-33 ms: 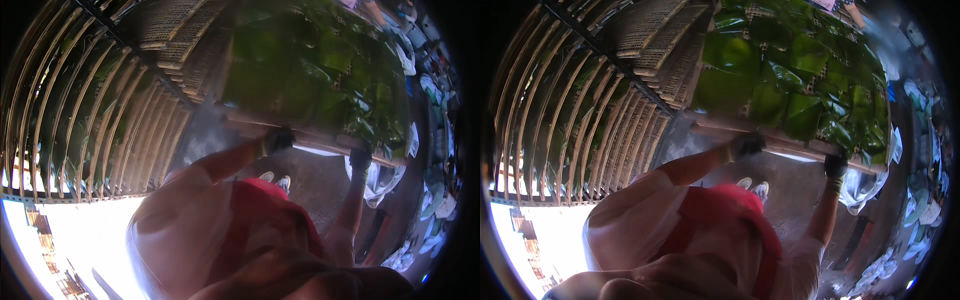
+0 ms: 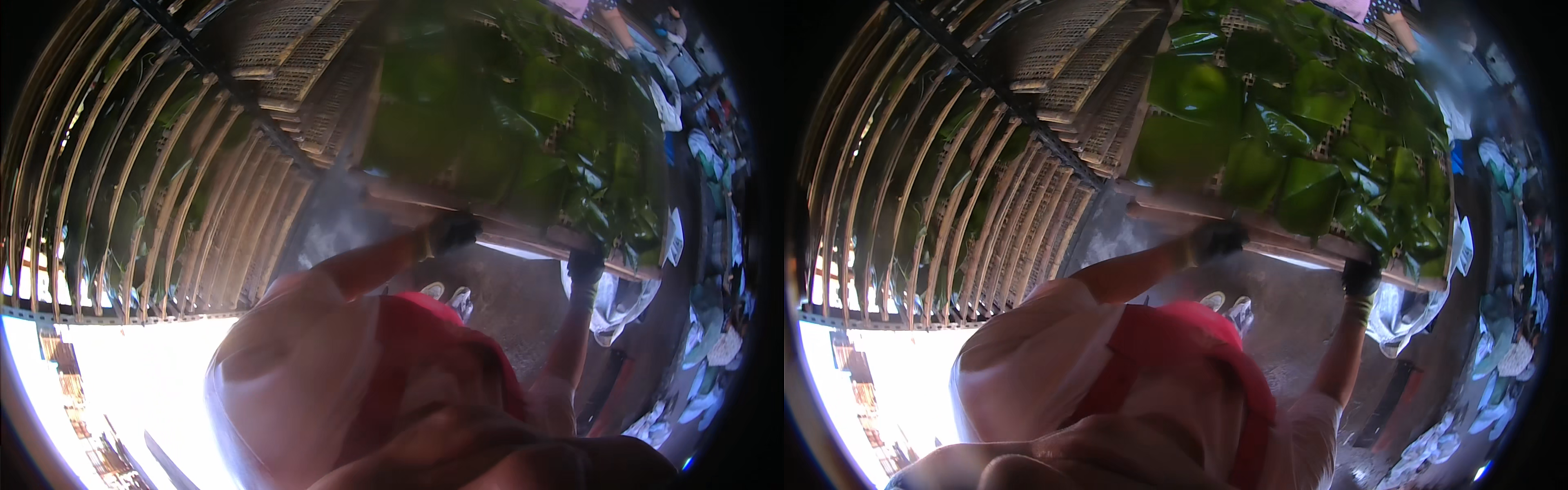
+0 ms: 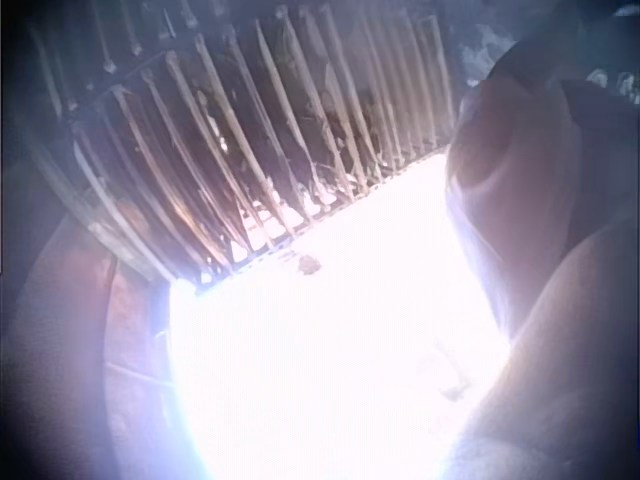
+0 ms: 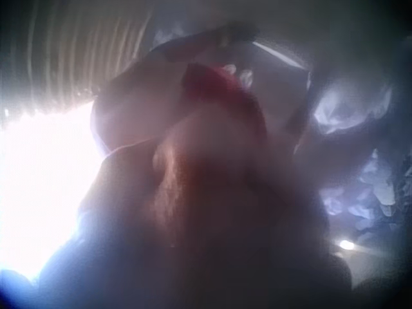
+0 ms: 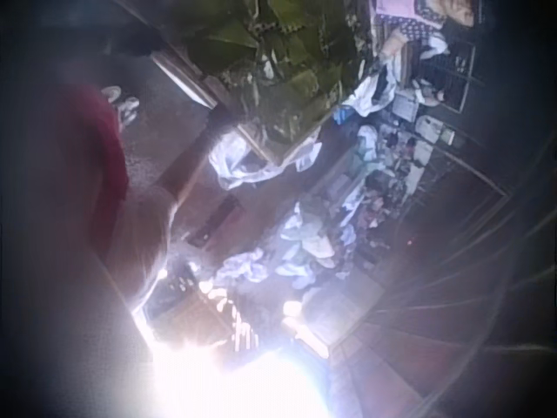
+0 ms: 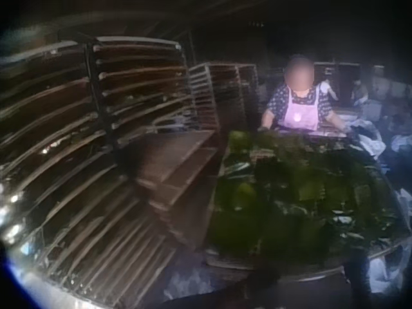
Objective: The person moves woven trays of green leaves from a rack to a workspace, transfers more leaves from a large white bag onto the trays by hand, and arranges the leaves into organized stacks.
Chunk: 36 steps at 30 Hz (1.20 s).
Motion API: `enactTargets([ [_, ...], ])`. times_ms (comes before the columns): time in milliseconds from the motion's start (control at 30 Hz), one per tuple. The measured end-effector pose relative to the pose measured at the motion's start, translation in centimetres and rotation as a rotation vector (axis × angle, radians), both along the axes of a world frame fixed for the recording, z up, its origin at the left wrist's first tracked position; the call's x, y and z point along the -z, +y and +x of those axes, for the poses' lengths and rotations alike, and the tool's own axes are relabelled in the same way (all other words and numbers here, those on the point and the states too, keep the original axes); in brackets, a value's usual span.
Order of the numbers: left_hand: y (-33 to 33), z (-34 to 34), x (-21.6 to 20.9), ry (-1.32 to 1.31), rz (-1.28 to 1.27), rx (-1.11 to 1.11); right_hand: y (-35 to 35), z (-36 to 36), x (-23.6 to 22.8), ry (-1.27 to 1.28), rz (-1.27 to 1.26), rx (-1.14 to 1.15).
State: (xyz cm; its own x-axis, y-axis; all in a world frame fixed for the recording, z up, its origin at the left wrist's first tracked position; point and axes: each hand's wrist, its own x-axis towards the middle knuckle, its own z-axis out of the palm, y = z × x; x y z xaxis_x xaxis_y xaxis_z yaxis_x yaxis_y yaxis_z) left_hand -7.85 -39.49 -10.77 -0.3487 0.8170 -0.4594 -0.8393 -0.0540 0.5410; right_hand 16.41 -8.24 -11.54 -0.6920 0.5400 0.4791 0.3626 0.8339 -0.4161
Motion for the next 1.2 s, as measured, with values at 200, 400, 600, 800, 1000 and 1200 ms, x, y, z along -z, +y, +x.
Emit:
enactTargets([
  [200, 1.4, -0.2, -1.6, 1.571, -0.055, 0.128, -2.7, -0.2, -4.4, 0.018, 0.127, 0.010],
  [400, 0.1, -0.7, -10.8, 2.340, -0.113, 0.092, -3.8, -1.1, -9.4, 0.196, -0.022, -0.176],
  [600, -2.3, -6.5, -16.8, 2.508, 0.050, -0.356, -1.5, -3.3, -11.3, 0.289, -0.316, -0.347],
  [800, -5.3, -17.3, -20.5, 2.139, -0.110, -0.019, -5.0, -14.5, -17.9, 0.313, 0.289, -0.144],
  [1000, -8.2, -28.9, -23.4, 0.904, 0.623, -0.117, -8.7, -26.8, -22.0, 0.447, 0.007, -0.384],
  [1200, -13.4, -40.2, -23.5, 1.992, -0.189, -0.393, -14.8, -38.0, -26.0, 0.228, 0.784, -0.018],
])
